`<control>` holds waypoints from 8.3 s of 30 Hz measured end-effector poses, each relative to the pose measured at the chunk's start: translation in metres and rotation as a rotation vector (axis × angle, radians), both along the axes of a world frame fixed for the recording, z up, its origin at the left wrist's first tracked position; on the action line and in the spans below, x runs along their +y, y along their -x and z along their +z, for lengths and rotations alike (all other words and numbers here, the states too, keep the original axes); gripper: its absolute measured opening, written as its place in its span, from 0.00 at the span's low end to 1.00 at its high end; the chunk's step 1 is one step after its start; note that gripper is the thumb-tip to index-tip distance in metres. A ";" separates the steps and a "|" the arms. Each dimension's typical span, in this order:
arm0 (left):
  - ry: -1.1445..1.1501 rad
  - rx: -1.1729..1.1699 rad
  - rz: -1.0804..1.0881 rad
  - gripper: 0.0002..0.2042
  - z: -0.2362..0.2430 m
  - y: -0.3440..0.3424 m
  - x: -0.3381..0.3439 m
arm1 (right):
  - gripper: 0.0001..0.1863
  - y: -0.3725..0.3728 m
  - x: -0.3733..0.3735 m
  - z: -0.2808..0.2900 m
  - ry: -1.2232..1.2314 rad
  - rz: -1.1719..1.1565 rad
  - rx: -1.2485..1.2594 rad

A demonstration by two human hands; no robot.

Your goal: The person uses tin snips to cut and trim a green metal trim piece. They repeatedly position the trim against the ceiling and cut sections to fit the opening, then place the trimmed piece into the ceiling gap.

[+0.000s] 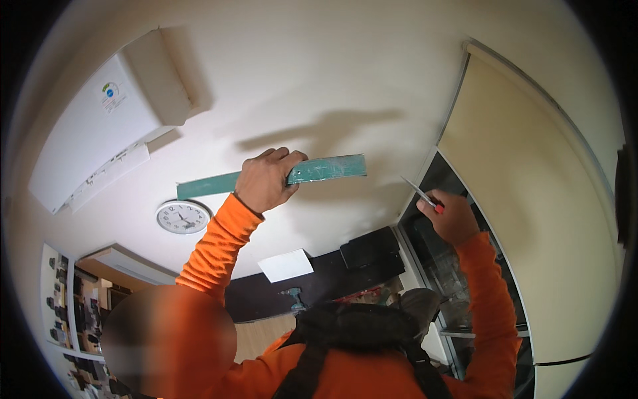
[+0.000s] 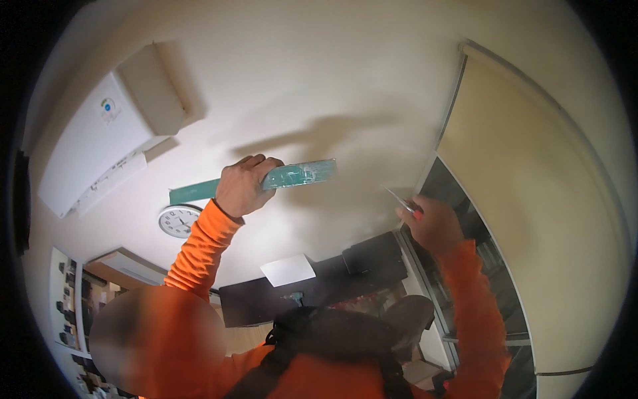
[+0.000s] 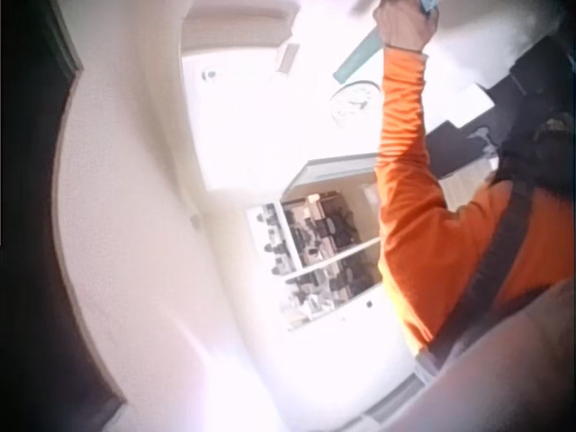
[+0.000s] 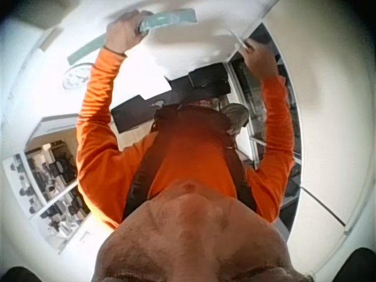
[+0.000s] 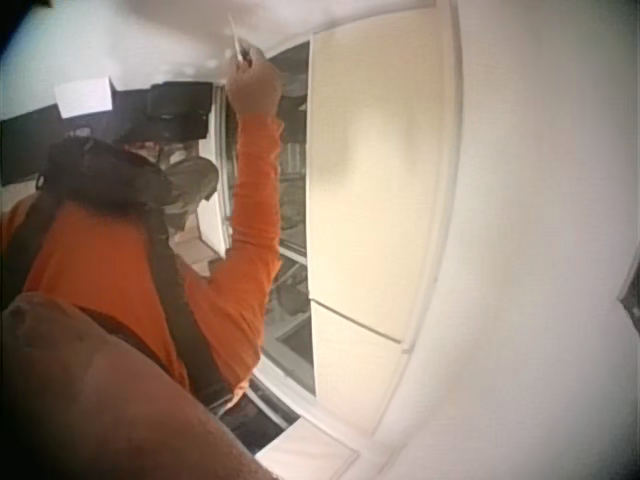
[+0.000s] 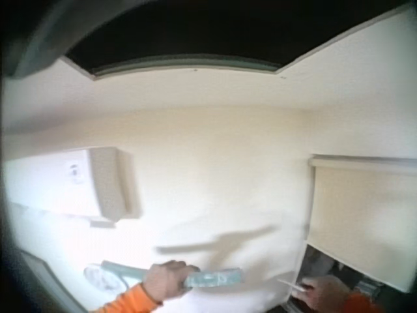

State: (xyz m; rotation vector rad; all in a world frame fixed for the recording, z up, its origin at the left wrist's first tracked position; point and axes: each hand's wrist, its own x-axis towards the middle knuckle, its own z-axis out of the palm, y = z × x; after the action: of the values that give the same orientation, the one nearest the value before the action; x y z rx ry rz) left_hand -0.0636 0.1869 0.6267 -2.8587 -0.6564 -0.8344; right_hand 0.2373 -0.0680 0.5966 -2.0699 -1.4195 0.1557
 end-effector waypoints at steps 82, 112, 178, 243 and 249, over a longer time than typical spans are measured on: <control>0.173 -0.407 -0.107 0.22 -0.062 0.013 -0.013 | 0.17 0.029 0.037 0.041 0.426 0.224 0.153; -0.178 -0.171 -0.148 0.20 -0.047 0.022 0.001 | 0.26 0.023 0.060 0.047 0.591 0.310 -0.330; 0.930 -0.737 -1.356 0.15 0.235 0.048 -0.027 | 0.17 0.054 0.019 -0.060 0.001 0.250 0.484; 0.934 -1.777 -0.295 0.28 0.030 0.075 0.011 | 0.17 0.064 0.058 -0.114 0.151 0.248 0.181; 0.916 -1.839 -0.238 0.29 0.018 0.103 0.040 | 0.14 0.098 0.061 -0.079 0.090 0.284 0.153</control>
State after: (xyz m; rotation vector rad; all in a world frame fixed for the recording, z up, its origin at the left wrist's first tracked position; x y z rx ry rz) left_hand -0.1665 0.2265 0.6450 -1.5383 -0.7813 -3.8789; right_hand 0.1391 -0.0067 0.5172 -1.8713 -1.6288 0.4922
